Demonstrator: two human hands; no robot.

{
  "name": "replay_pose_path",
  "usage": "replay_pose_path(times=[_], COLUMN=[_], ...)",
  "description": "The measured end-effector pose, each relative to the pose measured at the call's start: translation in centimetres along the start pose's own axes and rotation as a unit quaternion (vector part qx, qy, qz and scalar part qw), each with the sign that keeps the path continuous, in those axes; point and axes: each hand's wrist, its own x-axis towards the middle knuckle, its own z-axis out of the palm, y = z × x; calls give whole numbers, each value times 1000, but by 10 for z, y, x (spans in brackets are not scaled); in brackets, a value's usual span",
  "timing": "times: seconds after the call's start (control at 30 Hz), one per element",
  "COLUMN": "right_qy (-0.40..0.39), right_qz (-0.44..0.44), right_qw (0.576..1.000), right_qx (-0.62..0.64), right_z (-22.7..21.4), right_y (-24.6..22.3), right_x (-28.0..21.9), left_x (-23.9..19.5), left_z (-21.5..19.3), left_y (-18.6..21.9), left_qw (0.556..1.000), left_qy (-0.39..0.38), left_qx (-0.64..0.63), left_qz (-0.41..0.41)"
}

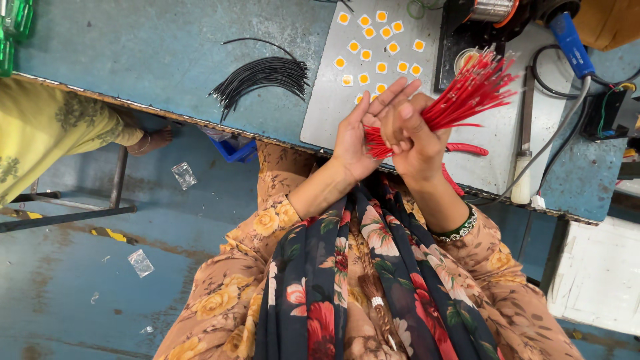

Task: The person gathers a bundle of red and black wires, aligns them, and uses wire strippers to remove the insulation from the ends of the red wires. The stripped wires are held in a bundle throughout the process.

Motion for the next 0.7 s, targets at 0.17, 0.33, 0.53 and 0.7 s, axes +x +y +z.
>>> replay_pose_path(times=[0.17,0.33,0.53,0.7], right_qy=[40,22,82,0], right_qz=[-119,-96,-89,-37], right_qw=[985,993,990,999], right_qx=[-116,-60,-68,10], right_z=[1,6,-2,-4], right_y=[2,12,17,1], right_x=[7,-5,-19,-11], left_x=[-1,7,-3,-1], left_z=[-12,-3,15,15], left_y=[-16,-5,-13,-10], left_qw=[989,1000,992,997], left_qy=[133,13,94,7], left_qx=[46,8,67,72], left_qz=[-33,5,-59,-33])
